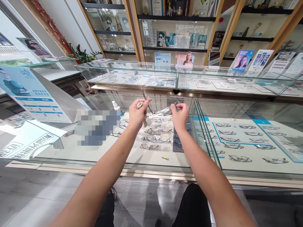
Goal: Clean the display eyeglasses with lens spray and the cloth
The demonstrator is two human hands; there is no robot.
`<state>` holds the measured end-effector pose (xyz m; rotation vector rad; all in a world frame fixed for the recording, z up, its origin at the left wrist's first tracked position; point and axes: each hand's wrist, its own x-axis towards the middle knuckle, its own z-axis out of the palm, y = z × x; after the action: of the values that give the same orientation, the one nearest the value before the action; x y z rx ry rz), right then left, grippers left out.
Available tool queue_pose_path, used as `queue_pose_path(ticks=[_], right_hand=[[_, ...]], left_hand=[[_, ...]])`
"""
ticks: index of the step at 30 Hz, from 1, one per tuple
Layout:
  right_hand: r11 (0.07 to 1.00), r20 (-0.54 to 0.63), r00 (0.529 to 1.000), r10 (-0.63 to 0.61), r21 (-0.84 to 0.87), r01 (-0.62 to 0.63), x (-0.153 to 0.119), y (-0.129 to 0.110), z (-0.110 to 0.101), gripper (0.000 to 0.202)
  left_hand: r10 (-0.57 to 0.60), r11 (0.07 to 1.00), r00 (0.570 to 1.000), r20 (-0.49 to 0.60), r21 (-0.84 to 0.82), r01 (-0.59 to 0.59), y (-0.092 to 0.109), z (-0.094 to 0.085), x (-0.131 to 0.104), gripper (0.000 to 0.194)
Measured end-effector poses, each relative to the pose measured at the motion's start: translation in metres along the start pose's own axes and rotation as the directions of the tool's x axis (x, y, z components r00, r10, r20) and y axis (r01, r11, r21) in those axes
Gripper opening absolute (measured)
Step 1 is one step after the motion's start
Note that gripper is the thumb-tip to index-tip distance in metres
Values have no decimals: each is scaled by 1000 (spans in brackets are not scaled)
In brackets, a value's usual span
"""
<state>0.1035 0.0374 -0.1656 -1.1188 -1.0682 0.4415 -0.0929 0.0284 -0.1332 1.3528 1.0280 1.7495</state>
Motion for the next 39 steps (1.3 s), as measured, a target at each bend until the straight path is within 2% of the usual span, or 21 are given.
queue_pose_path(ticks=[1,3,6,9,14,18,21,23,26,29,31,34,39], right_hand=[[991,-10,992,-124,-50,123,-2,-4,-1,29],[948,67,954,-292,-108,298,-8,-12,-2,20],[889,276,873,-402,-111,444,-18,-22,-1,21],[849,405,810,-424,-134,511,-22,-23,1,31],[884,492,775,-396,-25,468,-20,-18,2,28],[923,500,795,-343,21,385,-21,-19,3,24],[934,466,824,-322,11,358,-21,-20,3,22],[941,432,850,-301,-8,337,-18,-20,2,22],[956,388,886,-256,-35,292,-13,-18,-1,23],[963,368,900,-232,-43,265,-10,-14,-3,22],[963,369,899,-235,-39,268,-10,-13,-3,22],[959,379,890,-251,-28,282,-11,-13,-3,22],[958,380,890,-253,-32,285,-11,-13,-4,21]], left_hand=[[-11,1000,1000,18,12,11,0,1,-1,42],[-23,999,998,57,43,21,0,2,-2,41],[-5,997,992,124,71,-3,1,4,-5,37],[5,993,979,205,113,-29,3,4,-7,34],[-19,991,960,281,134,-20,3,5,-8,32],[-75,995,953,292,92,50,6,6,-10,34],[-147,988,937,316,85,126,10,5,-9,35],[-198,980,935,293,74,184,12,0,-4,37],[-329,944,933,148,85,320,6,-14,9,41],[-423,879,906,-7,240,412,-7,-27,19,42],[-416,852,909,-32,335,402,-17,-30,21,42],[-399,847,917,3,385,367,-28,-29,20,37],[-215,795,975,47,588,147,-30,-28,16,23]])
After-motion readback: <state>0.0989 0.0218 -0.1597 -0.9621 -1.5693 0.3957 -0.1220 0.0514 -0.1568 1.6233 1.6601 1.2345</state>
